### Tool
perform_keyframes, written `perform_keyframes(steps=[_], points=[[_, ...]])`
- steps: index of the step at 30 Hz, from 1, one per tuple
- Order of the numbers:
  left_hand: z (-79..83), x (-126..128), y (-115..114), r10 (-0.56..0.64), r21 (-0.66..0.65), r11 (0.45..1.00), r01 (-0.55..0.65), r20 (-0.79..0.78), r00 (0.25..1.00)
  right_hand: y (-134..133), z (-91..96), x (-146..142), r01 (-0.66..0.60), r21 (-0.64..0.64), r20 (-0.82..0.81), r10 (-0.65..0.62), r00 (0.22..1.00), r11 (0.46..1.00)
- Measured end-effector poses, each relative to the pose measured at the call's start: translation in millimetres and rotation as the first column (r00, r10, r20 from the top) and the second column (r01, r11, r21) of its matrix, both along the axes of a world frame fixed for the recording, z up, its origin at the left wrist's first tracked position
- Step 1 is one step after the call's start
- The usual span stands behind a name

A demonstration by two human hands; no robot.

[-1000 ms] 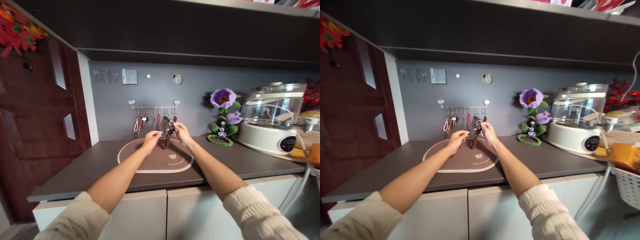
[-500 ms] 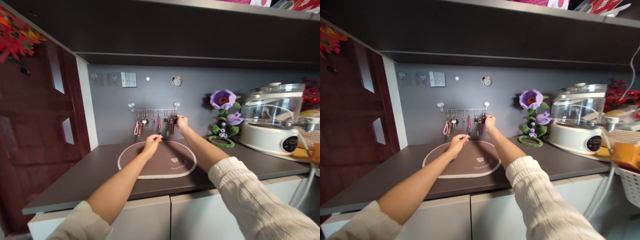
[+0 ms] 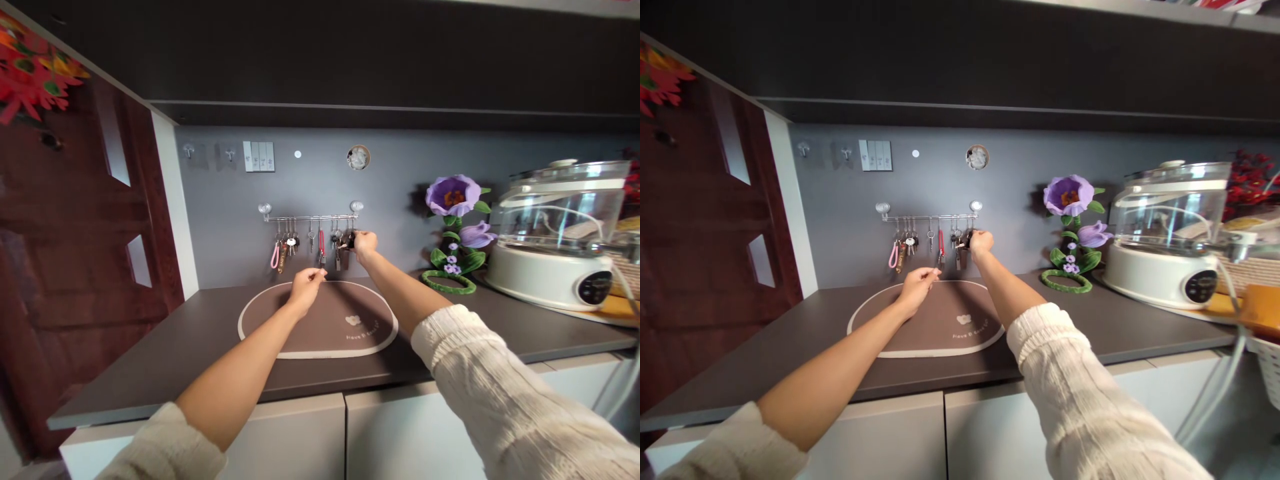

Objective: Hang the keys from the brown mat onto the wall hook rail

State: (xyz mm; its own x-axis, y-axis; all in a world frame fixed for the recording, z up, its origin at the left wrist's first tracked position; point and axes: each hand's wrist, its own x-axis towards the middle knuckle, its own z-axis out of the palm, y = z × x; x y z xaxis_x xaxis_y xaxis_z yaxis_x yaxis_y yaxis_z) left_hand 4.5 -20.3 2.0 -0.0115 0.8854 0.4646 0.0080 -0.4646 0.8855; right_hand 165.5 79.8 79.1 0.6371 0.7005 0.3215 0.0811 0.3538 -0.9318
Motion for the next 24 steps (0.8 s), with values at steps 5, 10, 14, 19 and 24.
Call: perform_keyframes(steps=[5,10,14,19,24], points=[[1.3,-1,-2,0.009,-0.009,1.0,-0.009,0.003,1.0,3,-10.2,3,0.095,0.047,0.1,-0.099,0.99,0.994],[2.6,-3,-1,0.026,-0.012,1.0,-0.026,-0.004,1.0,0,-16.8,3,0.09,0.049,0.174,-0.098,0.98,0.995],[2.4,-6,3,0.046,0.006,0.999,-0.046,0.002,0.999,-12,-23.6,4,0.091,0.056,0.235,-0.102,0.967,0.994],[5.9,-10,6,0.07,-0.019,0.997,-0.069,0.052,0.996,-28,-35.3,1,0.07,0.066,0.311,-0.087,0.947,0.995],[12.4,-14,3,0.13,0.078,0.988,-0.131,0.027,0.991,-59,-44.8,-17,-0.106,0.154,0.407,0.035,0.913,0.982]])
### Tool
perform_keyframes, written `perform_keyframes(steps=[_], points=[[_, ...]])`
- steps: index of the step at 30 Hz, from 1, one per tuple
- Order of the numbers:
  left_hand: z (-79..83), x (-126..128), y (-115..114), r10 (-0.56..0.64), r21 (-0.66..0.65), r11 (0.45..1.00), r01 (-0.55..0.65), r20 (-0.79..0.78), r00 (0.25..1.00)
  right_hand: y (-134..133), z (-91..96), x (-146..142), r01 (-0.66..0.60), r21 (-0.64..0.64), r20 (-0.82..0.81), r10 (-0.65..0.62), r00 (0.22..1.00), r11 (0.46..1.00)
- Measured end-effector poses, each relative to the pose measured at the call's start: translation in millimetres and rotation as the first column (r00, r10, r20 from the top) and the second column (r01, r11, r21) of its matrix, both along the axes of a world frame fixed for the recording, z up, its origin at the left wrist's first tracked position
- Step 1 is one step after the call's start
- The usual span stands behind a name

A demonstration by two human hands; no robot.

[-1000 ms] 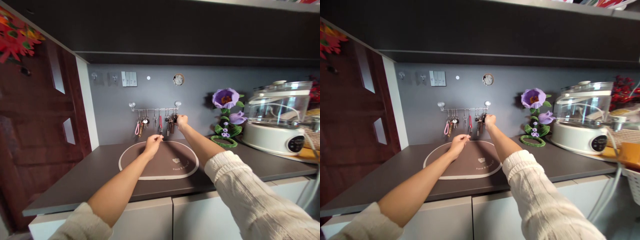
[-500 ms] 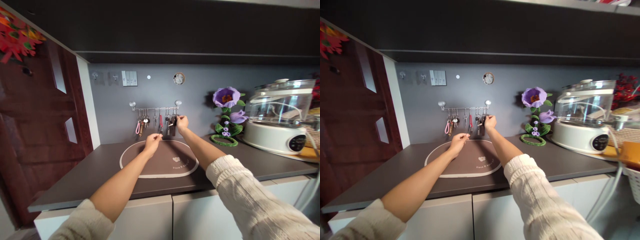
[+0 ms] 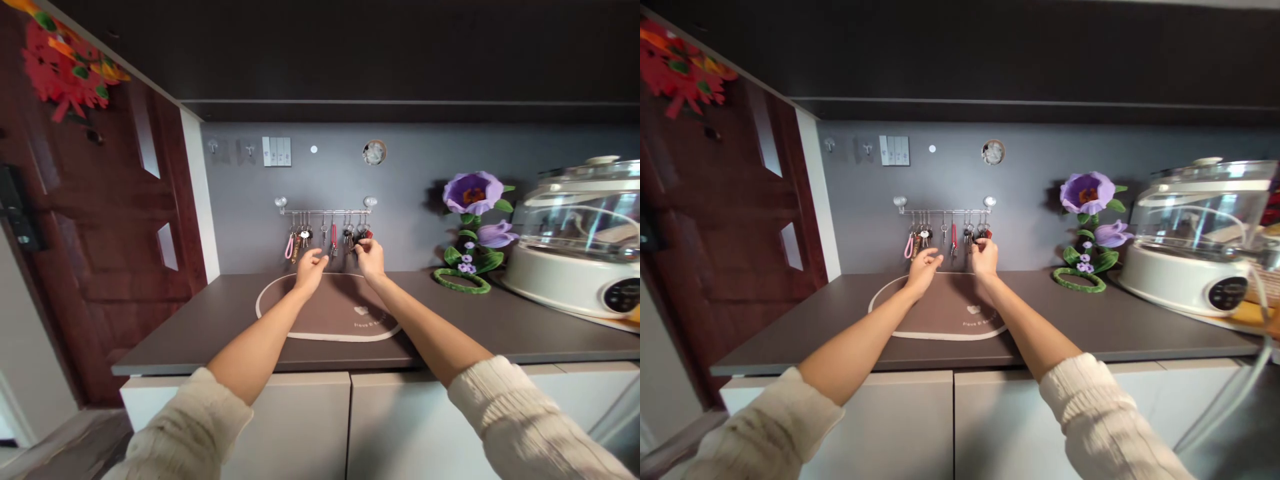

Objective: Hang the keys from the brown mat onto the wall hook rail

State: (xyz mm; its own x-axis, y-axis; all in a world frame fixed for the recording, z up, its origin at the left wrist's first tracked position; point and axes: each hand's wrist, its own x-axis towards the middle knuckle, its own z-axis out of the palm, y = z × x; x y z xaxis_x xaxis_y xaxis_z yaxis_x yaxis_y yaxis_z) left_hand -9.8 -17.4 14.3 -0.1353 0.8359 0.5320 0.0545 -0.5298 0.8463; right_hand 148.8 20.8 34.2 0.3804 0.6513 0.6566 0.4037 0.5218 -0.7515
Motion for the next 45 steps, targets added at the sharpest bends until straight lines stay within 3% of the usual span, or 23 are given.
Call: perform_keyframes(steps=[4,7,16,25,28,31,34,36,39,42,45], points=[[3.0,-2,-7,0.09,0.218,0.974,-0.056,-0.149,0.985,-36,-6.7,-16,-0.246,0.086,0.129,0.234,0.964,0.965],[3.9,-3,-13,0.083,0.277,0.961,-0.016,-0.233,0.969,-52,-12.6,-19,-0.355,0.081,0.221,0.33,0.918,0.931],[-7.4,-9,-9,-0.125,0.188,0.961,0.205,-0.367,0.922,-41,-28.9,-3,-0.512,-0.015,0.222,0.502,0.836,0.859],[-9.6,-12,-5,-0.16,0.157,0.962,0.222,-0.33,0.93,-35,-33.4,1,-0.512,-0.026,0.211,0.505,0.837,0.859],[-8.0,-11,-5,-0.058,0.172,0.978,0.114,-0.3,0.952,-35,-32.1,0,-0.471,-0.027,0.217,0.465,0.858,0.882],[-5.3,-13,-2,0.187,0.166,0.975,-0.149,-0.243,0.952,-34,-30.4,2,-0.359,-0.021,0.23,0.354,0.907,0.933],[1.8,-22,5,0.441,0.096,0.897,-0.431,-0.211,0.872,-25,-25.6,8,-0.168,-0.012,0.18,0.167,0.969,0.986],[9.2,-31,14,0.545,0.029,0.832,-0.554,-0.221,0.808,-14,-19.6,15,-0.04,-0.02,0.136,0.042,0.99,0.999],[20.7,-46,33,0.586,-0.055,0.784,-0.618,-0.264,0.766,7,-7.9,23,0.069,-0.065,0.073,-0.065,0.995,0.995],[27.2,-53,55,0.547,-0.107,0.796,-0.596,-0.297,0.783,25,2.2,21,0.097,-0.146,0.007,-0.097,0.995,0.985],[28.6,-44,70,0.521,-0.142,0.802,-0.581,-0.309,0.795,36,6.7,5,0.094,-0.209,-0.042,-0.105,0.994,0.973]])
